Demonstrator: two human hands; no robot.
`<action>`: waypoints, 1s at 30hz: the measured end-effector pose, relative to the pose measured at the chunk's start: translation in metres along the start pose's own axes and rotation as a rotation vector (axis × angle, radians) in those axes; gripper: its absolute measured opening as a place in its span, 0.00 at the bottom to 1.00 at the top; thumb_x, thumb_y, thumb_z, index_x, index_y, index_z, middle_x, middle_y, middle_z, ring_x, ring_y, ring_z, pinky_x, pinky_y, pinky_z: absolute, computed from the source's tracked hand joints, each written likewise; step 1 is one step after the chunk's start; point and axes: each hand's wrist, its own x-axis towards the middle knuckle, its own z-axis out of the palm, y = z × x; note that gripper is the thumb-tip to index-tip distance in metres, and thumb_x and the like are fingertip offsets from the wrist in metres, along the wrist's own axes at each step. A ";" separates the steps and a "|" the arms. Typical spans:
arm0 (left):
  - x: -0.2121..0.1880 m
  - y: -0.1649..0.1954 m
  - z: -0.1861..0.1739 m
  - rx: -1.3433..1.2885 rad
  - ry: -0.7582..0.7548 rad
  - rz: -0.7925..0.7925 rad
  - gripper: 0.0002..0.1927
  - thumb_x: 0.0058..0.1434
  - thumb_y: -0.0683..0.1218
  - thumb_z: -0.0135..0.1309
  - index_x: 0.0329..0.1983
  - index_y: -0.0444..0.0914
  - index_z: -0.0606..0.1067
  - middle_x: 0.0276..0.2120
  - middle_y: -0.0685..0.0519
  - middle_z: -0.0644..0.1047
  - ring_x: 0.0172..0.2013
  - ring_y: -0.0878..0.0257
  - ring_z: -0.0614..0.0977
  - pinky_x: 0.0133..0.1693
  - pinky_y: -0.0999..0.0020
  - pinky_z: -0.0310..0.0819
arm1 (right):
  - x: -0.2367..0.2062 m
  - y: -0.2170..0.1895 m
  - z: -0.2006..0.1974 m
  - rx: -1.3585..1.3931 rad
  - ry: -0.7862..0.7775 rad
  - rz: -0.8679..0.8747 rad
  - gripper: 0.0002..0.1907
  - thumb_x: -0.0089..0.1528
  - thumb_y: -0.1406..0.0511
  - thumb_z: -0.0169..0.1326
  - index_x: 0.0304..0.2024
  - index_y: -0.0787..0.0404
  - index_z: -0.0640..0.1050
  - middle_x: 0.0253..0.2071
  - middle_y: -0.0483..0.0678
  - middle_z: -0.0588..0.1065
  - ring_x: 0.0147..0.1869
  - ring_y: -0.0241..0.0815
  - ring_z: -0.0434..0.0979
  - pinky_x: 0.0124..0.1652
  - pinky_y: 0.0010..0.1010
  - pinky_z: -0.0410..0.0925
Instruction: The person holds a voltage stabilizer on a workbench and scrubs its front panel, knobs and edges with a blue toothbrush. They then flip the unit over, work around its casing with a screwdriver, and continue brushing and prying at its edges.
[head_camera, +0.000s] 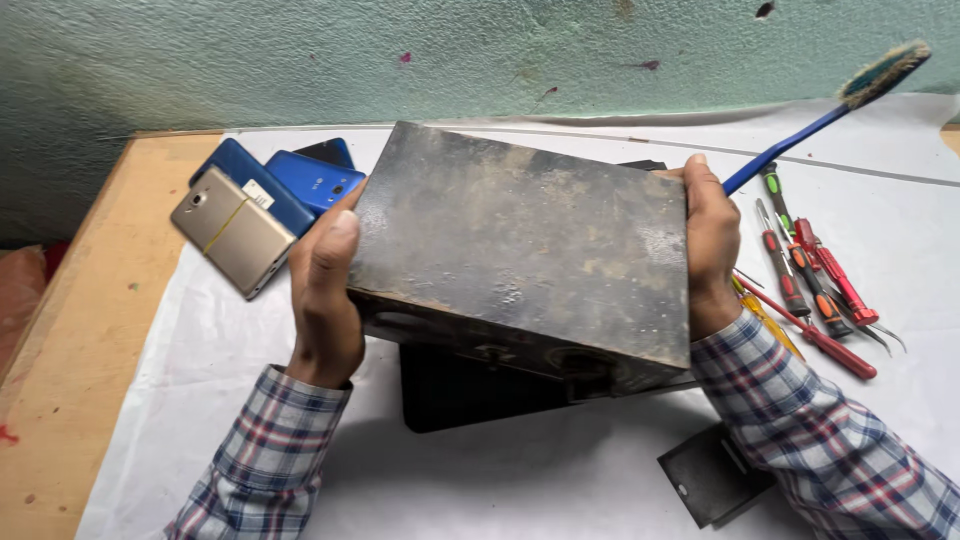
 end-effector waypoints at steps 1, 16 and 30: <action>0.001 -0.003 -0.001 -0.022 -0.009 0.016 0.37 0.71 0.58 0.38 0.69 0.23 0.66 0.63 0.38 0.74 0.64 0.53 0.73 0.68 0.64 0.60 | -0.002 -0.002 0.004 0.000 0.025 0.001 0.27 0.76 0.54 0.34 0.41 0.67 0.77 0.34 0.47 0.78 0.34 0.34 0.76 0.37 0.27 0.70; -0.002 -0.011 -0.009 0.115 0.099 -0.066 0.39 0.66 0.59 0.41 0.71 0.25 0.62 0.63 0.38 0.70 0.64 0.51 0.70 0.67 0.58 0.59 | -0.009 -0.038 0.005 -0.190 -0.008 -0.038 0.27 0.75 0.50 0.35 0.46 0.65 0.76 0.40 0.47 0.78 0.37 0.32 0.76 0.37 0.24 0.72; -0.005 -0.007 -0.020 -0.120 0.109 -0.129 0.31 0.69 0.54 0.40 0.65 0.25 0.64 0.56 0.40 0.75 0.56 0.57 0.74 0.62 0.61 0.66 | -0.051 -0.065 -0.054 -0.972 -0.142 -0.050 0.11 0.66 0.64 0.51 0.46 0.66 0.75 0.28 0.45 0.74 0.28 0.33 0.70 0.27 0.29 0.64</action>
